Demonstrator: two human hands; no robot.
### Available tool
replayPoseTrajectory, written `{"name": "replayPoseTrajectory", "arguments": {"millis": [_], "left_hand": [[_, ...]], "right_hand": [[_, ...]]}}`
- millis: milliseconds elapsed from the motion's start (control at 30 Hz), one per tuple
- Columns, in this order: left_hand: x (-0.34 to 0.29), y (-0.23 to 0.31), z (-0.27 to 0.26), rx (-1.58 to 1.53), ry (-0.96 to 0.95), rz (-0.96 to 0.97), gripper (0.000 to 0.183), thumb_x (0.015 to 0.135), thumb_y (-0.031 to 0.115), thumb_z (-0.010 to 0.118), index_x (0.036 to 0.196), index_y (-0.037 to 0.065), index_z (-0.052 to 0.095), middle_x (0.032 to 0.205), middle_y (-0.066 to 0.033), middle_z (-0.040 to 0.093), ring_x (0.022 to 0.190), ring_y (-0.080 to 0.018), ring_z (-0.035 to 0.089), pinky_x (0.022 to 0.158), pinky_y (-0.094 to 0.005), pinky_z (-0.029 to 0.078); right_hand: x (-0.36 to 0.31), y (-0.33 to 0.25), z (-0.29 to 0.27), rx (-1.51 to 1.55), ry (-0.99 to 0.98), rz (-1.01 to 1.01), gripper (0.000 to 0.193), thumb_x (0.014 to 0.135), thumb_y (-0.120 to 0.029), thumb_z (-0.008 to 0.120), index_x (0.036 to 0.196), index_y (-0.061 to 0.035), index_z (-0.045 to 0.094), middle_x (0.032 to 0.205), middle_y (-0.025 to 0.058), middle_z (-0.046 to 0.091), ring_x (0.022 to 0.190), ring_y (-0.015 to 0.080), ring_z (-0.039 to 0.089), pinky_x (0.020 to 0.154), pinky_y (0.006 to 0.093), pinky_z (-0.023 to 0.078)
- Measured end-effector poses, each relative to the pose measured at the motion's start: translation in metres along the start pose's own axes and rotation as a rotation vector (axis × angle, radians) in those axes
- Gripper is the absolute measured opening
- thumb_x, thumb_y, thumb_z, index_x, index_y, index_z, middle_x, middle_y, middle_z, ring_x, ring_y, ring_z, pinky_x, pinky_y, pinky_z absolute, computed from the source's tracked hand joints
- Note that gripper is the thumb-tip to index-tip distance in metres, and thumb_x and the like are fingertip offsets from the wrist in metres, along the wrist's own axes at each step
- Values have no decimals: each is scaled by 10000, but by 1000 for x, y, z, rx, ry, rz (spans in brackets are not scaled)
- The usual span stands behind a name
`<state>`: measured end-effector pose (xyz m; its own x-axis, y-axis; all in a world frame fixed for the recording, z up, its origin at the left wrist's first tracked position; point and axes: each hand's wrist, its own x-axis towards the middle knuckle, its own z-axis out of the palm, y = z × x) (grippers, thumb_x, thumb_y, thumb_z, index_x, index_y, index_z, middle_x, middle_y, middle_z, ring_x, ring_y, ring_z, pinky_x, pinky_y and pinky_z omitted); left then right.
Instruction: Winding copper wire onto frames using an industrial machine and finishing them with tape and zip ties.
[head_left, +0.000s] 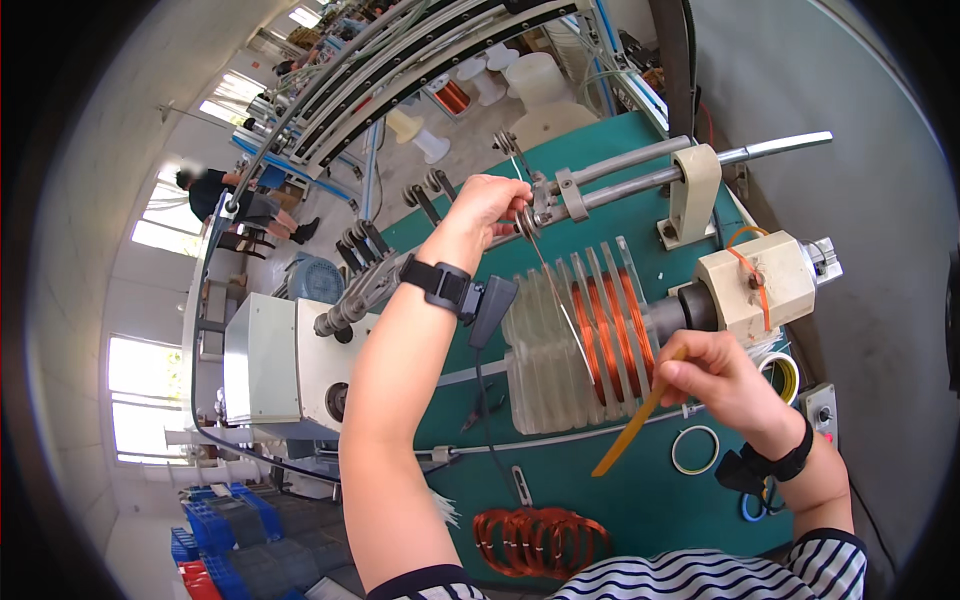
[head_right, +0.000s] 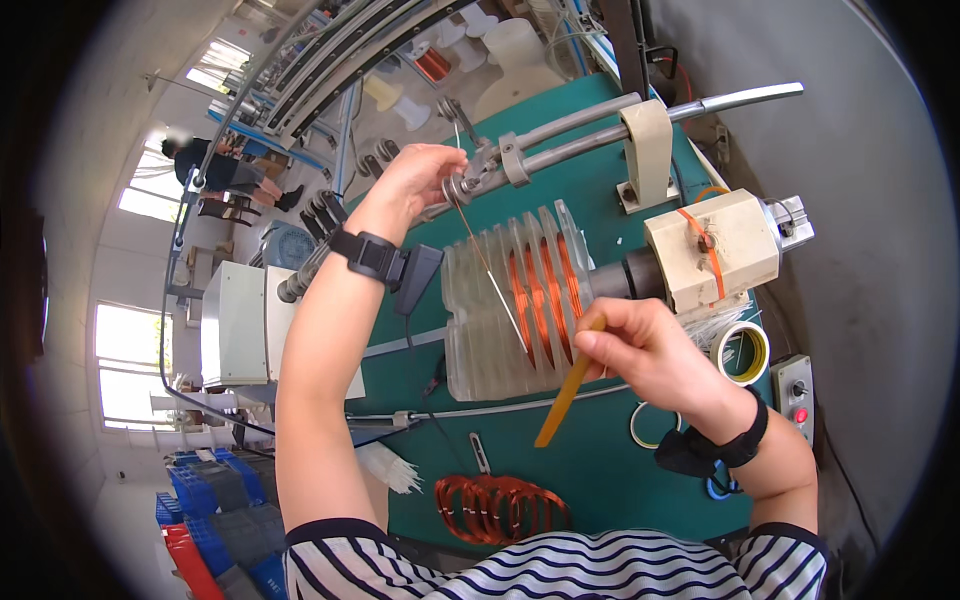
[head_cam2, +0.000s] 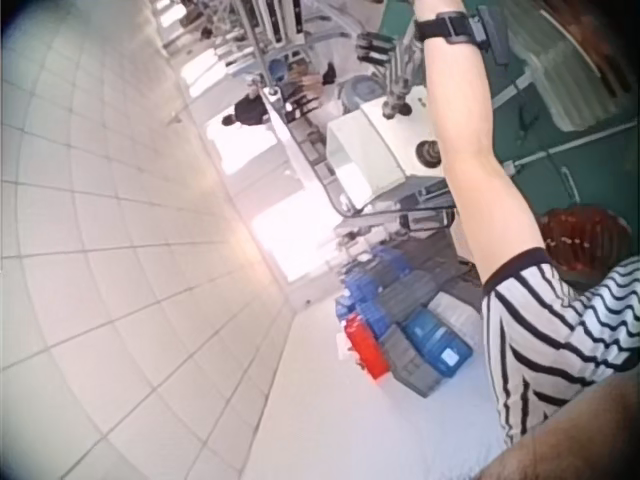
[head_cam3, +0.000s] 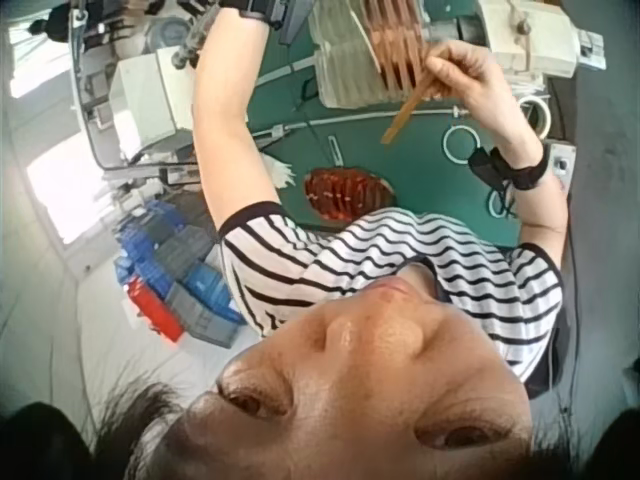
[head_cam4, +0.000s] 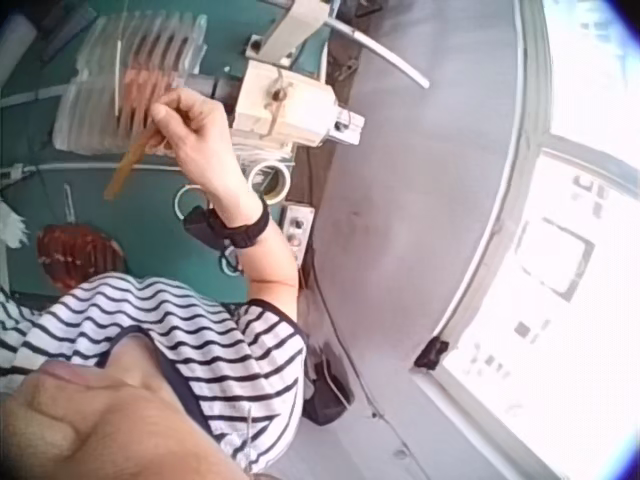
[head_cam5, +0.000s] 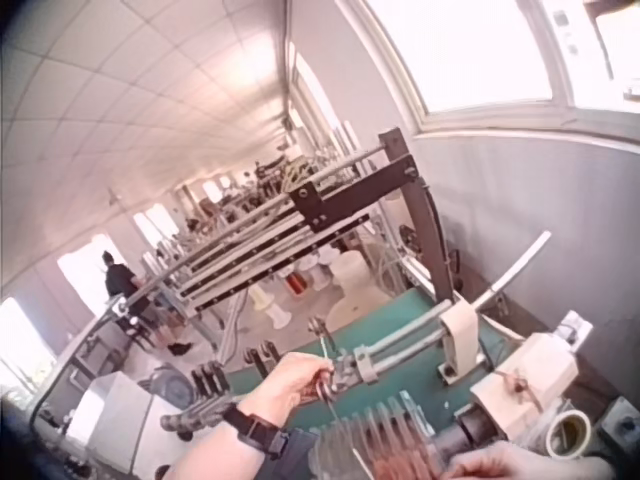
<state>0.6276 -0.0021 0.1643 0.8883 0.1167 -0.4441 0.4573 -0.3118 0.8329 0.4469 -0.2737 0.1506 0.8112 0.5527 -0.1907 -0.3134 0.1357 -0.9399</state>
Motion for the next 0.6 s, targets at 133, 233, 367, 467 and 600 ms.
{"name": "replayPoseTrajectory", "arguments": {"millis": [133,233,367,467,600], "left_hand": [[50,3,-10,-33,144,-6,73,761,82,603,701,39,602,638,-31,575,505,-103,503,465,-265,424],[79,2,-14,-217,88,-40,39,768,-11,543,793,-10,573,737,-95,573,639,-186,547,578,-319,481],[95,9,-45,-574,-99,38,230,750,-80,492,977,-45,502,943,-157,536,912,-273,550,832,-403,453],[92,28,-41,-569,55,260,251,777,1,531,1027,-19,521,938,-131,548,898,-253,563,836,-382,444],[103,29,-29,236,173,353,235,792,208,617,938,31,671,773,-79,622,748,-204,610,683,-340,484]], "right_hand": [[-12,-49,-23,69,191,-284,254,947,-208,484,839,-3,587,646,11,541,584,97,592,570,206,478],[-14,-84,-43,12,271,-473,268,954,-221,466,869,-7,602,590,12,499,567,103,578,574,226,481],[7,-108,-67,-142,330,-608,288,960,-242,453,932,-5,613,618,28,538,610,126,590,659,247,493],[27,-113,-74,-212,413,-596,268,951,-236,474,978,-12,618,685,40,605,734,128,625,746,256,493],[62,-108,-85,-265,474,-614,265,938,-244,502,1000,-24,636,811,72,675,801,130,644,776,254,493]]}}
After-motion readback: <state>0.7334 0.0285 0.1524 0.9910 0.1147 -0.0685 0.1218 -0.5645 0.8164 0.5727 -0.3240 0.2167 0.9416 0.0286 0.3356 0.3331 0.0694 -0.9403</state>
